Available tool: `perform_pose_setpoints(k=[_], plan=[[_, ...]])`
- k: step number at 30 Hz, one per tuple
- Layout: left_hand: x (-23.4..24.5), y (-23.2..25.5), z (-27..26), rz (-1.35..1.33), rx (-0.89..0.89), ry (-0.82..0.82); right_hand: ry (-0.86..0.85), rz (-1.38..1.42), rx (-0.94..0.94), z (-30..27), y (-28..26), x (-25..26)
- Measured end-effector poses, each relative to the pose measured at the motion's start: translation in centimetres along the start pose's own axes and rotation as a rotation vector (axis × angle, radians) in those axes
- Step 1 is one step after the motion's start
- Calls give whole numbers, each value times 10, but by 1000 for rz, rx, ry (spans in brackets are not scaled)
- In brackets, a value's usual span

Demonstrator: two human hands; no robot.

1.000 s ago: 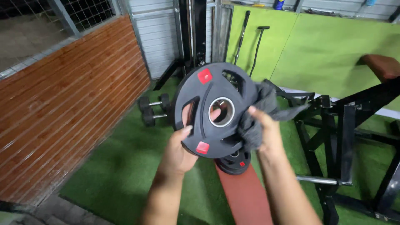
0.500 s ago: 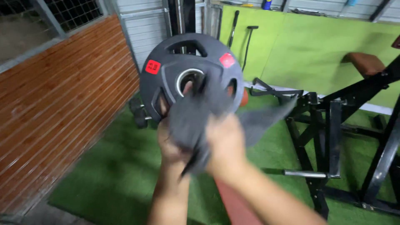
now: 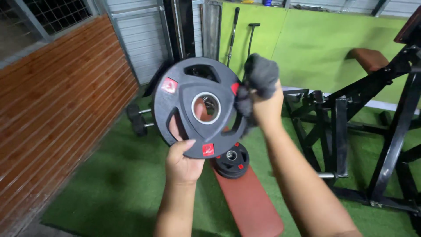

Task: Cleaning and wiping down gym weight plates with a cloth and cleaning solution.

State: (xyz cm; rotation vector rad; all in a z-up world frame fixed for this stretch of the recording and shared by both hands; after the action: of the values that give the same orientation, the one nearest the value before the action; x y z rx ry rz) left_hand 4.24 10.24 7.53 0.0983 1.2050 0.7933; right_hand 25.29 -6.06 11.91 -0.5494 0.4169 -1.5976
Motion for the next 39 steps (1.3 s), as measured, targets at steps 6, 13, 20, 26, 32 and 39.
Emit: perform_pose_setpoints(k=[6,13,20,26,32,39], plan=[[-3,-18,0,-145,88,-106,-101,612,-462,-34,63,-20],[16,-43,14,-200,282,-85,-45,718,-531,-69,73,-3],[49,-58,25,-152,437,197,14,815,-600,-104,84,20],[46,-65,24,2,463,334,90,911,-634,-118,83,39],[44,-70,21,19,462,347,125,1016,-676,-123,81,53],[63,-105,17,-59,506,386,221,1127,-722,-133,85,79]])
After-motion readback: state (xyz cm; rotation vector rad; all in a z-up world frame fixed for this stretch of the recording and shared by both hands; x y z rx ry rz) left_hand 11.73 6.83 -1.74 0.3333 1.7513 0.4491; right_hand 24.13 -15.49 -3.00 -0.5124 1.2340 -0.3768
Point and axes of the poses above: each hand's wrist, its own z-axis towards the middle knuckle, its own x-axis out of the back of the hand, y = z × x, the point moved 10 cm from there along z, towards the middle knuckle, and after that the axes turned 10 degrees about x, right-handed, at the moved point
